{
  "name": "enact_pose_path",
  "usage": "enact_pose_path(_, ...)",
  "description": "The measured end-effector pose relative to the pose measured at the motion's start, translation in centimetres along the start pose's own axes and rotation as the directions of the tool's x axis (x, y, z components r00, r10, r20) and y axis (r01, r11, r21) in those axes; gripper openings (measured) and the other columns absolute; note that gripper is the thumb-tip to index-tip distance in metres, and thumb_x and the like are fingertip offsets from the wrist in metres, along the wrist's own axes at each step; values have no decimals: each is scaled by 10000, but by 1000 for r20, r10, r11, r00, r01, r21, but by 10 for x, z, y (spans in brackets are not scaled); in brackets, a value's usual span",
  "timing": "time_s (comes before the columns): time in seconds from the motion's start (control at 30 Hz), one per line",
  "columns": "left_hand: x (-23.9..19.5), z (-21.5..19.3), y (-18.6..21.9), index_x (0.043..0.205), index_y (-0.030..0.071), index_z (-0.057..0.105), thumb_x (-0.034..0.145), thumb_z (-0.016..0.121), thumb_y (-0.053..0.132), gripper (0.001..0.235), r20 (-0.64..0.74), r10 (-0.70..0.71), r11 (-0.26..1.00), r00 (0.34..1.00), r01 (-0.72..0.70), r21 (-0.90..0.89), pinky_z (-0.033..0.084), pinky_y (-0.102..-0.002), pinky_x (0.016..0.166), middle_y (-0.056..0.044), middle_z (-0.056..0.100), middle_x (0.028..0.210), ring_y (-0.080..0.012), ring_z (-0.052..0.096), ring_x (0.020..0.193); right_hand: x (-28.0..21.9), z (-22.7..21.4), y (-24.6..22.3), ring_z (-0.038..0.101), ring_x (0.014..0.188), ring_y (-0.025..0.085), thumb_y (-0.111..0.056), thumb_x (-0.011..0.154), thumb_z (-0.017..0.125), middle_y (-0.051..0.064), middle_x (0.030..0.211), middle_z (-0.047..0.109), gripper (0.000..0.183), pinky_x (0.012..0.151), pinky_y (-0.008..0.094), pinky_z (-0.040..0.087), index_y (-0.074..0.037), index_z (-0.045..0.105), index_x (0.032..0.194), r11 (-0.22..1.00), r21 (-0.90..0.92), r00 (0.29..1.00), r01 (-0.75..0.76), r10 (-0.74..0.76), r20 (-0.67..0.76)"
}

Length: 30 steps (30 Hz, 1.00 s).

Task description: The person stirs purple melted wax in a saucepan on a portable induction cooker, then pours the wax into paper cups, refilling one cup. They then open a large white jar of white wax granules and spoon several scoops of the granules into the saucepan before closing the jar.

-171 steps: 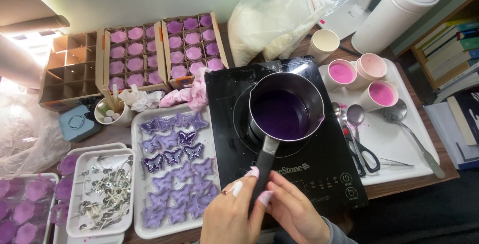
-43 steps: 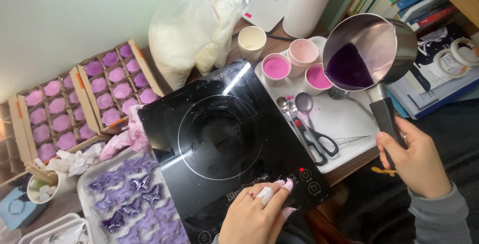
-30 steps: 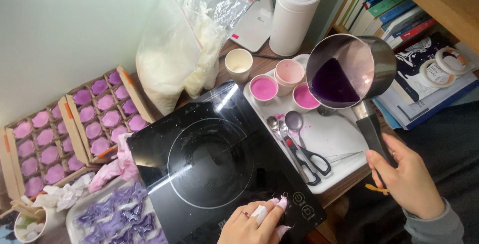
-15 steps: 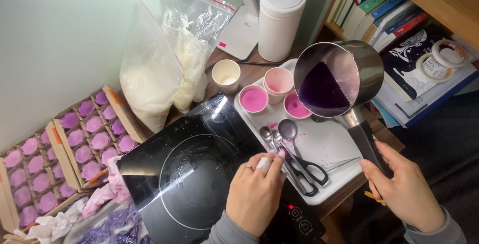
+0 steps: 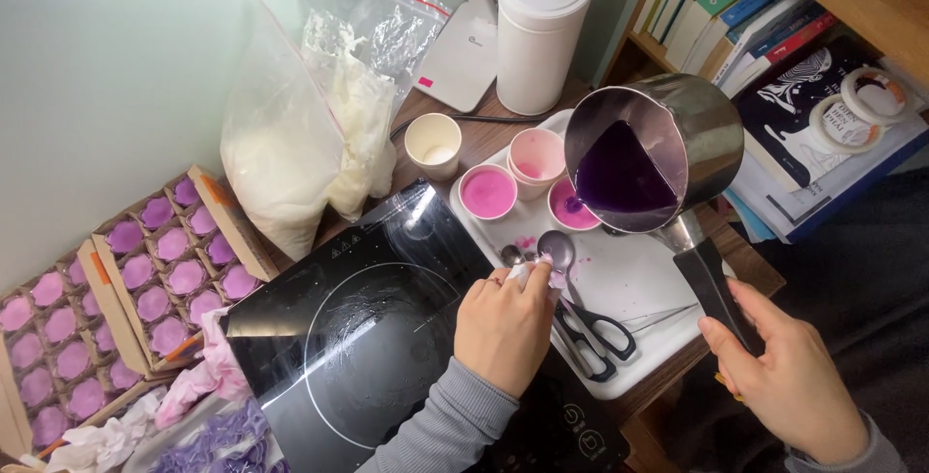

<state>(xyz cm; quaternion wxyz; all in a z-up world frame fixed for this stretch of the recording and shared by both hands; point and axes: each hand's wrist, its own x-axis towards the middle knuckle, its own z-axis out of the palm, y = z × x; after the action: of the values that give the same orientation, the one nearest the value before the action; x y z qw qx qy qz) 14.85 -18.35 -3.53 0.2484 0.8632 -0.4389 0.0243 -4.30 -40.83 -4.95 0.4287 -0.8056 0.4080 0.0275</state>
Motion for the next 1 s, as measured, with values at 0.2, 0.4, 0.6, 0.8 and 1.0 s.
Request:
enact_pose_path(0.2, -4, 5, -1, 1170, 34, 684, 898, 725, 210, 326, 9, -2, 1000, 1000, 3, -23, 518, -350, 688, -85, 726, 809, -241, 699, 827, -4, -1, -8, 514, 438, 138, -153, 948, 668, 67, 585, 571, 535, 350, 297, 444, -23, 579, 1459, 1000, 6, 1000, 24, -24, -18)
enact_pose_path(0.4, -4, 0, -3, 1159, 36, 682, 878, 728, 197, 327, 8, -22, 999, 1000, 23, -38, 518, -359, 700, -76, 737, 871, -239, 696, 825, -4, -4, -5, 547, 431, 149, -157, 958, 665, 81, 640, 571, 568, 348, 296, 470, -54, 560, 1506, 999, -27, 999, 23, -24, -31)
enact_pose_path(0.6, -4, 7, -11, 1172, 28, 680, 883, 726, 207, 342, -48, -9, 1000, 999, 8, -14, 522, -357, 719, -80, 738, 891, -251, 699, 861, -5, -5, -12, 565, 448, 162, -188, 961, 673, 95, 658, 589, 525, 380, 311, 489, -57, 595, 1463, 994, -102, 998, -29, 23, -59)
enact_pose_path(0.8, -2, 6, -10, 1209, 24, 677, 867, 731, 207, 392, -15, -17, 1000, 1000, 16, -25, 522, -359, 716, -88, 729, 857, -251, 697, 848, -8, -5, -18, 574, 444, 159, -201, 953, 670, 87, 632, 632, 513, 369, 309, 495, -59, 606, 1442, 994, -111, 998, 1, -9, -68)
enact_pose_path(1.0, 2, 8, -11, 1216, 19, 670, 872, 741, 217, 403, 0, -17, 1000, 1000, 17, -20, 520, -360, 713, -95, 718, 839, -255, 693, 840, -8, -5, -22, 577, 440, 166, -195, 955, 674, 90, 657, 598, 547, 373, 316, 491, -70, 587, 1480, 987, -157, 998, -44, 35, -61)
